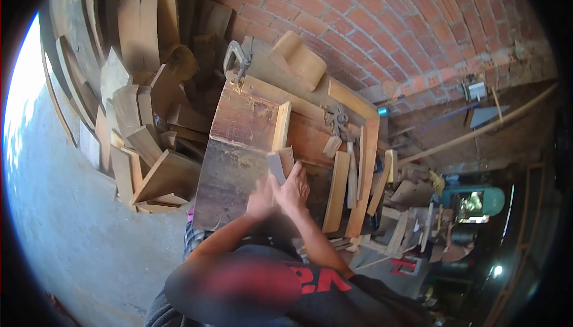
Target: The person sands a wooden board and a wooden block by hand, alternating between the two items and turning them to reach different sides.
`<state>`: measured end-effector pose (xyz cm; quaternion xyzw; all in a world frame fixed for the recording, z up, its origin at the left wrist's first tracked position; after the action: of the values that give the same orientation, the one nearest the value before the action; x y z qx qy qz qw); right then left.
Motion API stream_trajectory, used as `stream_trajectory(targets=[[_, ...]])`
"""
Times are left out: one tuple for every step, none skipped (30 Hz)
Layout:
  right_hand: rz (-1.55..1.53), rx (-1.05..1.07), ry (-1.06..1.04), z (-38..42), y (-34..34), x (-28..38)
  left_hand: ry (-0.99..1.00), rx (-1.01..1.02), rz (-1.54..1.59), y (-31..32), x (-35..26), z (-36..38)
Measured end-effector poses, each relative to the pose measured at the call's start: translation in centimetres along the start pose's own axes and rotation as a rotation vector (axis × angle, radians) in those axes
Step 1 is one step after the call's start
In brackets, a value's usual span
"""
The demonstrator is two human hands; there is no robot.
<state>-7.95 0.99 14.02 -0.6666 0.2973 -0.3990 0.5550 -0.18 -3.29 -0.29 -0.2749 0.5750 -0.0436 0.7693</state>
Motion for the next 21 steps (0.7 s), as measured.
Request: stream_trajectory(targets=[[-0.001,-0.005,-0.003,-1.7,-0.1,-0.2,-0.018,0.017,-0.062,-0.4,-0.5,-0.4],[-0.006,0.002,0.007,-3.1,0.1,-0.4,-0.045,0.050,-0.128,-0.6,-0.9,0.1],[-0.013,-0.010,0.023,-5.6,0.3,-0.9,-0.045,0.049,-0.112,-1.2,-1.5,0.3],[-0.025,-0.023,0.036,-9.0,0.4,-1.7,-0.068,0.043,-0.107,-1.6,-1.9,0.4],[-0.020,0.012,0.088,-12.4,0.6,-2.6,-0.066,0.065,-0.108,-1.9,-2.2,0.5],[-0.019,0.042,0.137,-15.9,0.6,-3.3,-0.061,0.082,-0.113,-2.0,-2.2,0.4],[-0.067,0.045,0.155,-18.6,0.3,-3.5,0.000,0.011,-0.070,-1.9,-2.1,0.4],[-0.113,0.051,0.178,-20.4,0.1,-3.4,-0.018,0.002,-0.076,-1.9,-1.8,0.4],[-0.121,0.065,0.174,-21.2,0.3,-2.9,-0.034,0.026,-0.022,-1.9,-1.7,0.4],[-0.104,0.069,0.182,-21.5,0.3,-2.8,-0.048,0.057,0.035,-1.9,-1.7,0.5],[-0.086,0.068,0.198,-20.8,0.2,-2.9,-0.069,0.086,0.041,-2.0,-1.8,0.5],[-0.086,0.062,0.160,-19.1,0.5,-3.0,-0.066,0.099,0.038,-1.9,-1.7,0.7],[-0.084,0.049,0.121,-16.7,0.9,-2.8,-0.062,0.080,0.034,-1.9,-1.6,0.5],[-0.061,0.048,0.073,-13.3,-0.3,-1.3,-0.055,0.062,0.033,-1.9,-1.7,0.5],[-0.056,0.101,0.090,-9.8,-1.2,0.0,-0.073,0.080,0.017,-2.2,-2.1,0.6],[0.016,0.024,-0.001,-6.0,-0.2,-0.4,-0.055,0.084,0.026,-2.4,-2.2,0.5],[0.021,0.013,-0.065,-2.8,-0.2,-0.4,-0.088,0.112,0.007,-2.3,-2.2,0.5],[-0.031,0.081,-0.017,-0.1,-0.3,-0.1,-0.128,0.137,-0.010,-2.2,-2.2,0.4],[-0.070,0.096,0.031,1.8,-0.1,-0.1,-0.182,0.210,-0.019,-2.9,-3.0,0.1],[-0.093,0.071,0.047,2.1,-0.1,-0.3,-0.188,0.204,-0.005,-2.6,-2.9,-0.2],[-0.092,0.076,0.050,1.0,-0.3,-0.3,-0.156,0.181,0.011,-2.4,-2.7,-0.1]])
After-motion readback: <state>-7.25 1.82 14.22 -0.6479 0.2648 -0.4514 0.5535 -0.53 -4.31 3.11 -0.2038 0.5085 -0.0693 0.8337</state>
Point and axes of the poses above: each hand's wrist, its own z-axis away from the middle knuckle, its own y-axis out of the palm, x = y × z, the point moved 2 cm from there along -z, towards the middle knuckle, and after that the axes turned 14 degrees about -y, right-handed, at the moved point
